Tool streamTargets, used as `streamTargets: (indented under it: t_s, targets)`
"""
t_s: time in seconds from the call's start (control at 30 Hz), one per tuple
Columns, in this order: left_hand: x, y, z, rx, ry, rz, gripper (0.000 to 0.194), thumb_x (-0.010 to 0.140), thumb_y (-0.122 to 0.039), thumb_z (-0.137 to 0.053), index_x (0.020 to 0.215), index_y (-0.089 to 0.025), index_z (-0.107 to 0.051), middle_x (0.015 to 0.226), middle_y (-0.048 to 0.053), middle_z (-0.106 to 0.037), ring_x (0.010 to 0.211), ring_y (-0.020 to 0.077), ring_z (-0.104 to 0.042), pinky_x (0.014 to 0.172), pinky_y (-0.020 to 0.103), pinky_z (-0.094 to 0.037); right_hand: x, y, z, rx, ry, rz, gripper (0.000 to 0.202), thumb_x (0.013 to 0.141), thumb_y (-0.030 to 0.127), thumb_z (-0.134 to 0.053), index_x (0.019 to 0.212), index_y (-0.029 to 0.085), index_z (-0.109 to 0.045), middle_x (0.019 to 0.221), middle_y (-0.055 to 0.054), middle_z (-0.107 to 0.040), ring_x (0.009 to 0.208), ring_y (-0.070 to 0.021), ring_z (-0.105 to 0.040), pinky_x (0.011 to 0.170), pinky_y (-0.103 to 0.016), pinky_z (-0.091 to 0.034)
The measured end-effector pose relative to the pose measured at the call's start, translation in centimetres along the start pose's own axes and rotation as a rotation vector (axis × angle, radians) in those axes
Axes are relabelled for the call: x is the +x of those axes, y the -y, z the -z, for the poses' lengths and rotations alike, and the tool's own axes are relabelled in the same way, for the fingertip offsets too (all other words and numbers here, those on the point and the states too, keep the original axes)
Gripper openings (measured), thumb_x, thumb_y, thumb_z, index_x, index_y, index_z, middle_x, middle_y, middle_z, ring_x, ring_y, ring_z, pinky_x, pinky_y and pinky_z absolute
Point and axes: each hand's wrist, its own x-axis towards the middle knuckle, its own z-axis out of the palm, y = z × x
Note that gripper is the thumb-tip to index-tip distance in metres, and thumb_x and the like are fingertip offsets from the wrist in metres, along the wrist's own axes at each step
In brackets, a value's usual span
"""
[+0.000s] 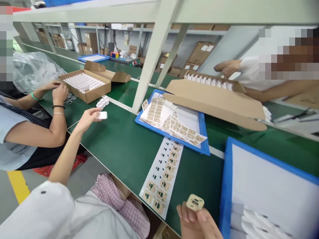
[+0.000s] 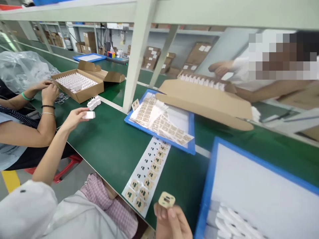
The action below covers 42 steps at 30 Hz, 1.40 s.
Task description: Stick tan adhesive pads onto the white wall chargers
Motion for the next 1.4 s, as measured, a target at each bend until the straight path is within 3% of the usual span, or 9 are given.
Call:
streamTargets:
  t_s: [0.2, 0.33, 0.5, 0.67, 0.83, 1.07, 1.13, 1.23, 1.4]
  targets:
    - [-15.2, 2.9, -11.7, -0.466, 0.430, 0.061, 0.075, 0.061, -0.077, -0.072, 0.106, -0.018, -0.065, 0.108, 0.011, -0.068, 0.086, 0.0203, -0.067, 0.071, 0.031, -0.055, -2.4, 0.9, -7.8, 0.097, -0.118, 0.251, 0.045, 0.078, 0.047, -0.083, 0.066, 0.020, -0.049, 0.051, 0.009, -0.045, 0.045, -0.0060, -0.040, 0.050, -0.022, -0.038]
    - [-21.0, 2.9, -16.1, -0.645, 0.805, 0.122, 0.060, 0.057, -0.059, -0.086, 0.096, -0.020, -0.060, 0.100, 0.005, -0.060, 0.086, 0.0161, -0.063, 0.070, 0.024, -0.051, -2.6, 1.1, -9.4, 0.029, -0.324, 0.511, 0.034, 0.090, 0.042, -0.071, 0.074, 0.023, -0.047, 0.049, 0.012, -0.035, 0.040, -0.0056, -0.031, 0.044, -0.020, -0.029]
    - [-21.7, 1.2, -16.1, -0.391, 1.132, -0.025, 0.042, 0.074, -0.016, -0.072, 0.111, -0.024, -0.053, 0.100, 0.000, -0.058, 0.084, 0.0121, -0.057, 0.073, 0.022, -0.046, -3.1, 1.0, -8.8, -0.062, -0.419, 0.547, 0.033, 0.095, 0.041, -0.063, 0.075, 0.025, -0.042, 0.048, 0.013, -0.028, 0.038, -0.0061, -0.024, 0.042, -0.021, -0.026]
    - [-20.8, -0.9, -15.3, -0.155, 1.103, -0.239, 0.036, 0.072, -0.007, -0.063, 0.104, -0.022, -0.058, 0.098, -0.001, -0.063, 0.089, 0.0147, -0.059, 0.079, 0.025, -0.046, -3.4, 1.2, -8.6, -0.079, -0.370, 0.481, 0.038, 0.094, 0.042, -0.063, 0.071, 0.026, -0.037, 0.049, 0.012, -0.028, 0.039, -0.0072, -0.028, 0.042, -0.022, -0.030]
    - [-20.0, -0.8, -14.9, -0.176, 1.125, -0.253, 0.035, 0.071, -0.005, -0.054, 0.101, -0.021, -0.057, 0.094, -0.001, -0.063, 0.080, 0.0135, -0.057, 0.071, 0.025, -0.043, -3.8, 2.0, -7.0, -0.039, -0.169, 0.303, 0.038, 0.092, 0.042, -0.066, 0.069, 0.025, -0.041, 0.050, 0.010, -0.034, 0.040, -0.0072, -0.032, 0.042, -0.021, -0.032]
    - [-20.1, 0.1, -14.4, -0.465, 1.132, -0.217, 0.027, 0.083, -0.036, -0.071, 0.102, -0.022, -0.058, 0.088, 0.001, -0.057, 0.077, 0.0154, -0.051, 0.069, 0.029, -0.041, -5.5, 2.1, -4.9, -0.059, -0.150, 0.130, 0.036, 0.085, 0.045, -0.075, 0.068, 0.024, -0.050, 0.052, 0.009, -0.039, 0.039, -0.0071, -0.029, 0.039, -0.020, -0.028]
    - [-20.4, 0.3, -14.7, -0.514, 1.063, -0.207, 0.020, 0.094, -0.041, -0.061, 0.096, -0.021, -0.058, 0.082, 0.001, -0.058, 0.073, 0.0147, -0.051, 0.068, 0.029, -0.040, -5.8, 2.0, -5.0, -0.070, -0.139, 0.098, 0.038, 0.084, 0.046, -0.075, 0.067, 0.024, -0.050, 0.050, 0.009, -0.037, 0.039, -0.0073, -0.026, 0.039, -0.019, -0.027]
    - [-20.8, 0.4, -15.0, -0.606, 0.990, -0.146, 0.039, 0.105, -0.049, -0.039, 0.090, -0.020, -0.060, 0.076, 0.001, -0.058, 0.070, 0.0148, -0.052, 0.067, 0.030, -0.041, -6.0, 2.2, -5.3, -0.040, -0.082, 0.103, 0.036, 0.085, 0.045, -0.074, 0.066, 0.024, -0.052, 0.049, 0.009, -0.035, 0.038, -0.0070, -0.023, 0.038, -0.019, -0.026]
    - [-20.7, 0.2, -14.8, -0.599, 0.979, -0.112, 0.062, 0.101, -0.070, -0.024, 0.095, -0.021, -0.062, 0.086, 0.003, -0.061, 0.076, 0.0177, -0.053, 0.072, 0.033, -0.043, -6.3, 2.3, -6.2, 0.017, -0.023, 0.190, 0.027, 0.088, 0.034, -0.068, 0.067, 0.022, -0.056, 0.048, 0.008, -0.038, 0.037, -0.0064, -0.022, 0.038, -0.020, -0.027]
